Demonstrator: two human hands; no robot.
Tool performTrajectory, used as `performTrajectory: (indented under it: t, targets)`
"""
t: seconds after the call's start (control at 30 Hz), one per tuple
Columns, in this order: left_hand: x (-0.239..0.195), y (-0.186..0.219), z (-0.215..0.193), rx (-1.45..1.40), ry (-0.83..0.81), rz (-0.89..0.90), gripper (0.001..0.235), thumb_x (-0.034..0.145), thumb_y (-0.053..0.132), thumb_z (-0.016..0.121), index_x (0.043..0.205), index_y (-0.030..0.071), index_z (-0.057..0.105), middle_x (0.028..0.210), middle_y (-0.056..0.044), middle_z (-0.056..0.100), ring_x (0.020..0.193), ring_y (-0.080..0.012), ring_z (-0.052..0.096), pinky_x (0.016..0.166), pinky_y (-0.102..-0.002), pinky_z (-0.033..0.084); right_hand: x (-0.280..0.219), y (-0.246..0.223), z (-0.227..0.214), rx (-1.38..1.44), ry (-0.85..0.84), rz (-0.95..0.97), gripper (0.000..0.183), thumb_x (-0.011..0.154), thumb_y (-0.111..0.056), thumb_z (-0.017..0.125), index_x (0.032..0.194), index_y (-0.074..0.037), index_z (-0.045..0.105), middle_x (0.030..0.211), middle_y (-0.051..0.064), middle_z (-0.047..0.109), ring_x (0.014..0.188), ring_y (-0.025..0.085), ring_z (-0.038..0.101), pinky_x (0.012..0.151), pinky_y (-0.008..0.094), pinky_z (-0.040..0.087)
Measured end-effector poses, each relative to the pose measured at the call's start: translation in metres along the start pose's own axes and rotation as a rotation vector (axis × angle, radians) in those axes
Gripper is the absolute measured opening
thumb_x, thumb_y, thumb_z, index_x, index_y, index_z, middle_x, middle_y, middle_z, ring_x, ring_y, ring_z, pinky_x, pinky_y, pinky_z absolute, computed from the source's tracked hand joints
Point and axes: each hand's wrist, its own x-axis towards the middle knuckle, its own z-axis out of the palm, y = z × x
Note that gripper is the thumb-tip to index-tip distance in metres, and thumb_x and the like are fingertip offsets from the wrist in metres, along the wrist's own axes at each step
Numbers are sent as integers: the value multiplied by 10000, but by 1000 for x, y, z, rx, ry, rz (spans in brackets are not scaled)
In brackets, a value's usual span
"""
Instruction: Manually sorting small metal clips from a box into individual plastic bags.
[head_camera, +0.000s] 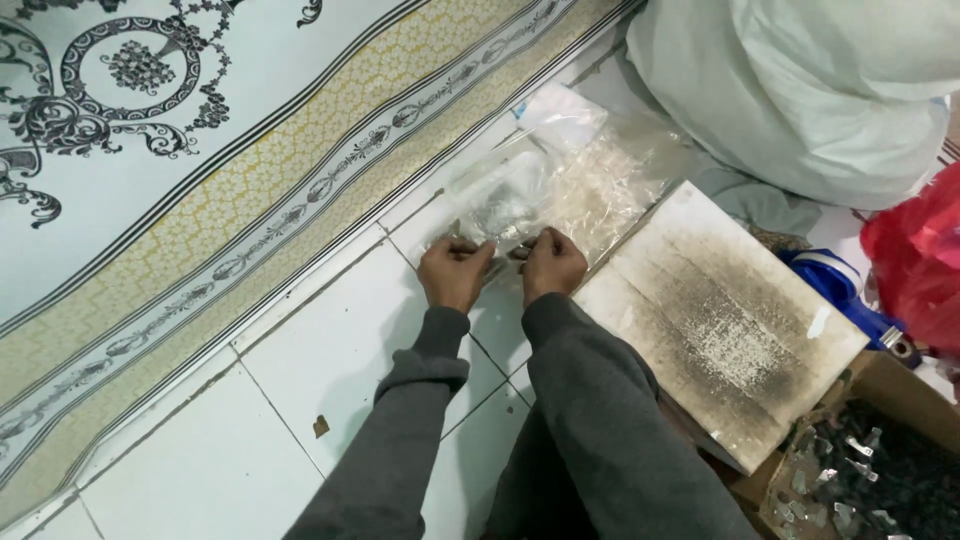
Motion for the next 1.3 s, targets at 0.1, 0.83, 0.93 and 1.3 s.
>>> performTrajectory:
  t: [0.1,0.83,0.93,1.3]
  targets:
    - [-37,-3,10,-63,-23,-83,125,844,103,752,894,1,700,788,-191,729,735,-227,741,596,-340,615,24,29,-4,-118,36,47,252,882,-308,694,1077,-189,801,901,73,786,850,206,764,672,353,628]
    - [-53,-17,45,-1002,-12,-705,517,1061,185,619,1501,-44,472,1543,-177,439,1476,-300,436,1227,-442,375,60,50,8,51,-41,257,543,960,-306,542,1395,15,593,1402,267,577,1382,432,503,1130,532,433]
    - [-26,-56,53,-1099,55,-758,401,1046,97,659,1398,-63,554,1434,-239,560,1368,-353,541,1122,-412,536,32,27,-2,83,-106,316,556,960,-270,570,1423,37,548,1444,276,511,1428,457,432,1155,593,422]
    - [94,-147,61,-1133,103,-676,266,1069,105,614,1292,-37,636,1247,-209,655,1199,-335,650,1094,-427,573,-45,-56,5,100,-316,166,446,1033,-209,498,1382,60,563,1425,256,537,1434,393,456,1197,517,358]
